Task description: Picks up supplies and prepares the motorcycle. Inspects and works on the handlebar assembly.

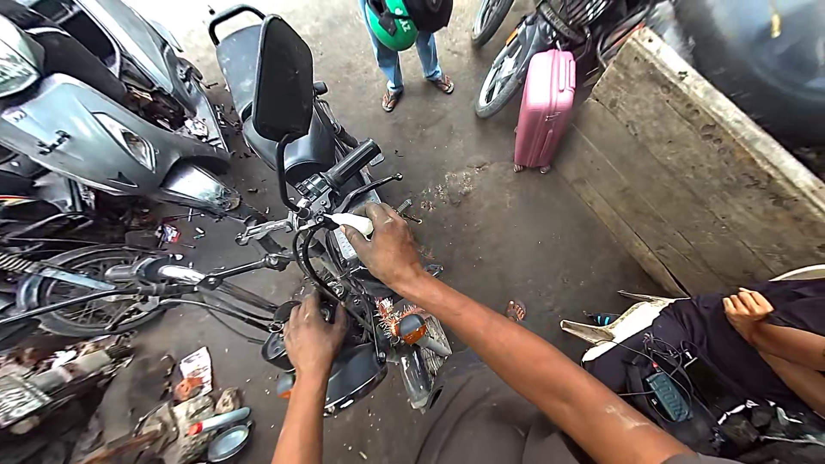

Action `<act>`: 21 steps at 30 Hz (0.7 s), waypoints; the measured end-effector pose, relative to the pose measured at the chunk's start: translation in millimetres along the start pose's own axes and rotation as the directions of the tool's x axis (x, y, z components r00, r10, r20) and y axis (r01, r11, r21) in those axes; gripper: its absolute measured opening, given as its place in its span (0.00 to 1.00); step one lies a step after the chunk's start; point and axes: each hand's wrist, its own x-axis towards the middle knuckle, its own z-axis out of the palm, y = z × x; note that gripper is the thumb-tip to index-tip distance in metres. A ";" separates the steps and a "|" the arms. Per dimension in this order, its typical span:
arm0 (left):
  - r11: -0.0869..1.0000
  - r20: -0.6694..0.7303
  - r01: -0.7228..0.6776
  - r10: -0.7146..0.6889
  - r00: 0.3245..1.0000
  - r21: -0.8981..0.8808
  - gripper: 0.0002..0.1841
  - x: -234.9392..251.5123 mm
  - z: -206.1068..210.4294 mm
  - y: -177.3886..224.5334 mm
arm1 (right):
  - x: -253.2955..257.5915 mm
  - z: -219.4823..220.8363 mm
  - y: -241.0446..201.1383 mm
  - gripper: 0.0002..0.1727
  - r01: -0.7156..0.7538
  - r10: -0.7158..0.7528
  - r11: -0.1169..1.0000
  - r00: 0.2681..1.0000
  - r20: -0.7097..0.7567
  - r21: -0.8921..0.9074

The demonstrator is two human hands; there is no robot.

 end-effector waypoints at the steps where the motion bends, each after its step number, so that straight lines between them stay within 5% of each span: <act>1: 1.000 -0.003 0.001 -0.001 1.000 0.002 0.30 -0.2 0.1 -0.1 | -0.4 0.2 -0.7 0.15 0.014 -0.014 1.000 1.000 -0.004 -0.011; 21: 1.000 -0.008 0.013 -0.013 1.000 0.014 0.29 1.5 1.5 0.3 | -2.9 1.2 -0.9 0.16 -0.085 0.085 0.996 0.996 -0.009 -0.018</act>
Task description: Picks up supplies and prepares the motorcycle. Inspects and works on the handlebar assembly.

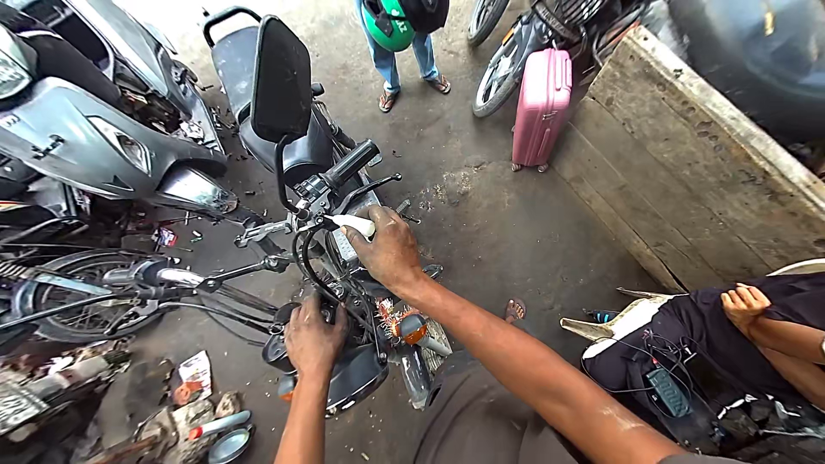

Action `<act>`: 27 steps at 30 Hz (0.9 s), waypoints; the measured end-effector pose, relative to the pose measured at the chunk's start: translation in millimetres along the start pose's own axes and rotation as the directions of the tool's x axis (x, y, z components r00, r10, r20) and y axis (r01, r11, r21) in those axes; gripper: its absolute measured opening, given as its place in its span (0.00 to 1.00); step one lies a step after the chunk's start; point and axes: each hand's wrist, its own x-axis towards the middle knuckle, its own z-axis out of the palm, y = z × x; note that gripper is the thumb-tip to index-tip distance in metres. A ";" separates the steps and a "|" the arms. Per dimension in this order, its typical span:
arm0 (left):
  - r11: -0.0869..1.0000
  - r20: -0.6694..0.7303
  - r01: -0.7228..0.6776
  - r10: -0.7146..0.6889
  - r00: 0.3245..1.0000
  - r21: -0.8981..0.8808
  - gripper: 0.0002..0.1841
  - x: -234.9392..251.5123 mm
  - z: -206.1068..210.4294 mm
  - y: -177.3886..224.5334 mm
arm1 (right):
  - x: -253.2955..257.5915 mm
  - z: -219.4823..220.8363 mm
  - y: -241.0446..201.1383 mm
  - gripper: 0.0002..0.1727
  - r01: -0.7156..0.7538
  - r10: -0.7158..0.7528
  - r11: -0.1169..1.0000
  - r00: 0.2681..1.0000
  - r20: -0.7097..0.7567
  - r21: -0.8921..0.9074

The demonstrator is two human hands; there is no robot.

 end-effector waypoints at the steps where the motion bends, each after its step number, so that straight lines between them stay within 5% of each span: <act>1: 1.000 -0.001 -0.001 0.001 1.000 -0.003 0.29 -0.4 0.0 0.5 | -1.0 1.4 0.0 0.16 0.001 -0.001 1.000 1.000 -0.013 0.002; 18: 1.000 -0.001 0.011 -0.011 1.000 -0.004 0.28 -0.8 -0.1 1.0 | -5.8 7.2 -10.2 0.14 -0.056 0.055 0.998 0.997 -0.046 -0.015; 22: 0.997 -0.016 -0.007 0.006 1.000 -0.074 0.28 -0.8 -7.7 1.8 | 1.3 2.3 -4.1 0.16 -0.227 0.219 0.956 0.974 0.065 0.184; 24: 0.978 -0.097 -0.014 -0.006 0.995 -0.208 0.30 -12.0 -18.2 6.3 | 1.6 -5.0 16.0 0.19 -0.374 0.324 0.820 0.927 0.187 0.433; 27: 0.914 -0.208 0.118 -0.212 0.955 -0.387 0.26 -79.4 -38.0 34.0 | -29.7 -37.8 60.9 0.23 -0.519 0.345 0.690 0.849 0.401 0.505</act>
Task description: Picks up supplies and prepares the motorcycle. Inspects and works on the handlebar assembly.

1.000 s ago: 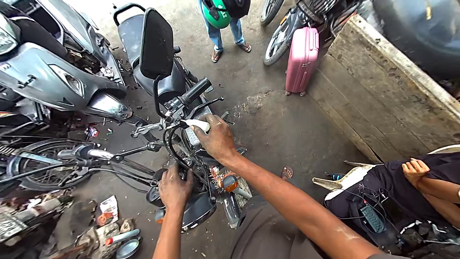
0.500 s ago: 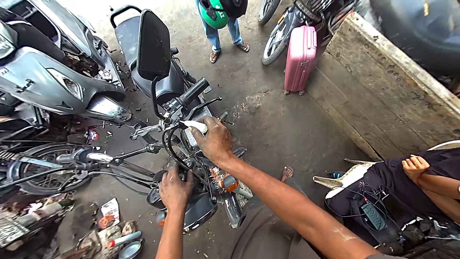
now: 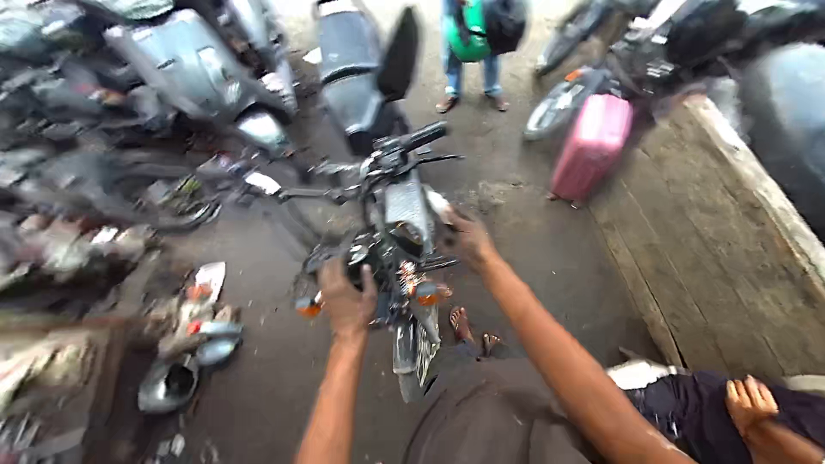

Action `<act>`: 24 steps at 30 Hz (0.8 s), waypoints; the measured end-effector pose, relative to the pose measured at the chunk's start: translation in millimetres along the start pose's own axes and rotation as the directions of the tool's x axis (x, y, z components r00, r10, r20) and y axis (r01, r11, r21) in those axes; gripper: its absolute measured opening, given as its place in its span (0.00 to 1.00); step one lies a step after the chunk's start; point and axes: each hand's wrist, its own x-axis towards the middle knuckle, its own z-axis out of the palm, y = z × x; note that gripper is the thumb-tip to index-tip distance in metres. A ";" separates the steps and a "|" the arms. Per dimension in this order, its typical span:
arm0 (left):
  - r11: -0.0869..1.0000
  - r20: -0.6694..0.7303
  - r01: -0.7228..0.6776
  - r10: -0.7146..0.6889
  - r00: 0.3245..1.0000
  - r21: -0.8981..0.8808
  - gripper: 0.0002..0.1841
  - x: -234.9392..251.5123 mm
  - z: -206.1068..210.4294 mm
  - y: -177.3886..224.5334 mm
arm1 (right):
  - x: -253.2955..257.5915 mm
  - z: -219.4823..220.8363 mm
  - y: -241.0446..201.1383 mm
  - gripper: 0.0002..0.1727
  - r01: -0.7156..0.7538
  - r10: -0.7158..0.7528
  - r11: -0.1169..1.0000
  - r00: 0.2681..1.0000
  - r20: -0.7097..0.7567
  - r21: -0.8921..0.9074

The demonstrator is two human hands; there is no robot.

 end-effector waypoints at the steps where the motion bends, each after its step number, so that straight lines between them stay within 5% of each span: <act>1: 0.994 -0.009 0.095 -0.095 0.995 -0.055 0.24 -35.8 -9.1 10.3 | -17.7 -19.0 10.2 0.25 -0.051 0.056 0.995 0.997 0.058 -0.087; 3: 0.931 0.101 0.342 -0.331 0.938 -0.127 0.21 -122.3 -13.5 17.9 | -52.2 -57.8 40.3 0.26 -0.153 0.192 0.960 0.969 0.154 -0.234; 6: 0.750 0.368 0.661 -0.623 0.690 0.030 0.22 -268.9 6.5 -15.8 | -101.1 -117.1 115.0 0.21 -0.348 0.412 0.888 0.892 0.185 -0.302; 8: 0.523 0.463 0.843 -0.783 0.416 0.127 0.24 -371.1 13.7 -42.6 | -142.5 -140.7 145.6 0.19 -0.465 0.537 0.819 0.828 0.163 -0.335; 11: -0.033 0.440 0.993 -0.894 -0.082 0.117 0.23 -522.1 2.2 -64.3 | -200.0 -137.6 169.2 0.19 -0.511 0.646 0.729 0.734 0.210 -0.455; 12: -0.159 0.435 0.978 -0.877 -0.204 0.137 0.23 -563.2 -3.5 -70.3 | -211.6 -128.4 175.1 0.19 -0.482 0.664 0.714 0.697 0.273 -0.507; 14: -0.242 0.438 0.936 -0.834 -0.335 0.255 0.23 -623.8 -16.8 -78.4 | -224.7 -103.4 188.7 0.23 -0.365 0.686 0.690 0.606 0.404 -0.625; 16: -0.212 0.435 0.924 -0.833 -0.341 0.317 0.22 -647.5 -33.3 -83.7 | -230.1 -71.6 202.3 0.24 -0.190 0.684 0.674 0.525 0.507 -0.714; 19: -0.218 0.378 0.971 -0.894 -0.240 0.101 0.19 -652.7 -45.5 -115.9 | -230.5 -16.3 228.6 0.23 0.016 0.653 0.674 0.455 0.605 -0.739; 24: -0.044 0.357 0.997 -0.932 -0.064 0.062 0.17 -609.4 -79.9 -210.8 | -242.5 90.9 286.2 0.21 0.110 0.640 0.660 0.436 0.633 -0.743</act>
